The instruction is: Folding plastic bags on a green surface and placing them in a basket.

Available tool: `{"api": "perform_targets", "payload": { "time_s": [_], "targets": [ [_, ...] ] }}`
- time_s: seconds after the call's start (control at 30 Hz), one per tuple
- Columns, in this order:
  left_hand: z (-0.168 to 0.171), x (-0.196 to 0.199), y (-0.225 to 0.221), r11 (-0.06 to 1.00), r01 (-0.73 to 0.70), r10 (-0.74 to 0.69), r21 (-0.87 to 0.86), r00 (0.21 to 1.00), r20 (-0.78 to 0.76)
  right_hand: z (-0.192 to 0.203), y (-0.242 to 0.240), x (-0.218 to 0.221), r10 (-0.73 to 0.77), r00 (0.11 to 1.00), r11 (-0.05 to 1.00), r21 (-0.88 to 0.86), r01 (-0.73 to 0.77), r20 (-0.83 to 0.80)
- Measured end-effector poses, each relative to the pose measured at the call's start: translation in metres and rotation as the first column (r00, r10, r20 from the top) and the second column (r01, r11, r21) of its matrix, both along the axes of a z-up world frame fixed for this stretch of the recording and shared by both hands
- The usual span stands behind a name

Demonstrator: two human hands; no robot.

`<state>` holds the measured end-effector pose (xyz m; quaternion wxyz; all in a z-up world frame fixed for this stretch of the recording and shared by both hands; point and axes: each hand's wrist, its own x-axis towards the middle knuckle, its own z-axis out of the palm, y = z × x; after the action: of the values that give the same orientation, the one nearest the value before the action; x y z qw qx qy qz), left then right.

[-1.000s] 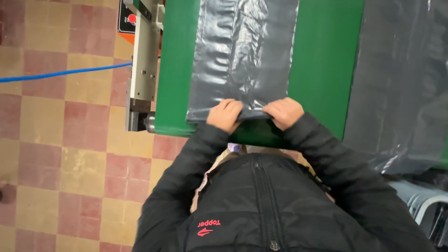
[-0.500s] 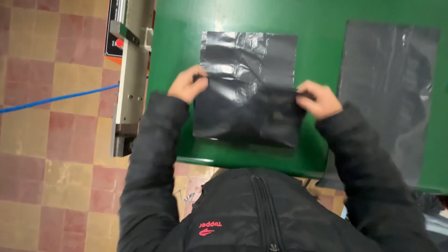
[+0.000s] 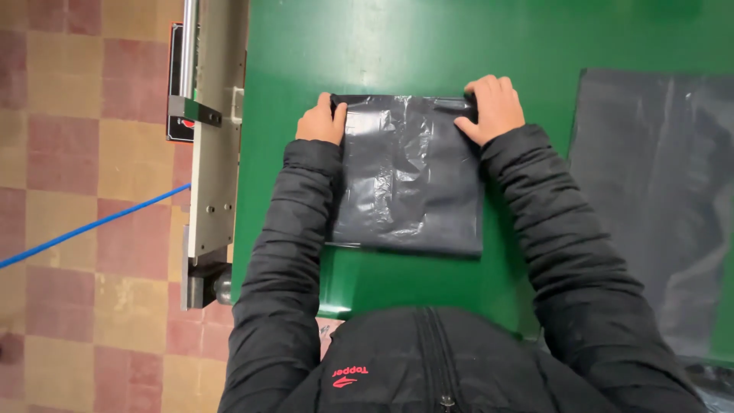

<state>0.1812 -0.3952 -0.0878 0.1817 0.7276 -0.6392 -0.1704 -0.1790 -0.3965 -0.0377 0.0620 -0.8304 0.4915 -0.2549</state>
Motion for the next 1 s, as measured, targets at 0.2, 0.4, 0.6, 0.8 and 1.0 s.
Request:
{"api": "perform_targets", "payload": {
  "time_s": [0.2, 0.4, 0.6, 0.8, 1.0],
  "targets": [
    [0.088, -0.052, 0.045, 0.818, 0.377, -0.261, -0.434, 0.916, 0.305, -0.030, -0.034, 0.002, 0.013, 0.967, 0.908, 0.407, 0.096, -0.256],
    [0.069, -0.108, 0.110, 0.574, 0.658, -0.662, -0.486, 0.723, 0.197, -0.001, -0.016, 0.019, -0.075, 0.984, 0.873, 0.467, 0.144, -0.163],
    [-0.078, -0.080, 0.085, 0.975, 0.204, -0.142, -0.085, 0.288, -0.947, 0.056, 0.077, 0.039, -0.023, 1.000, 0.993, -0.115, 0.023, 0.005],
    [-0.015, 0.025, 0.132, 0.822, 0.199, 0.564, 0.534, -0.422, -0.710, 0.065, 0.216, 0.053, 0.050, 0.998, 0.972, -0.234, -0.038, 0.044],
    [-0.075, 0.075, 0.139, 0.986, 0.167, -0.072, -0.009, 0.374, -0.925, 0.029, 0.252, 0.049, 0.098, 0.995, 0.985, -0.139, -0.101, -0.023]
  ]
}}
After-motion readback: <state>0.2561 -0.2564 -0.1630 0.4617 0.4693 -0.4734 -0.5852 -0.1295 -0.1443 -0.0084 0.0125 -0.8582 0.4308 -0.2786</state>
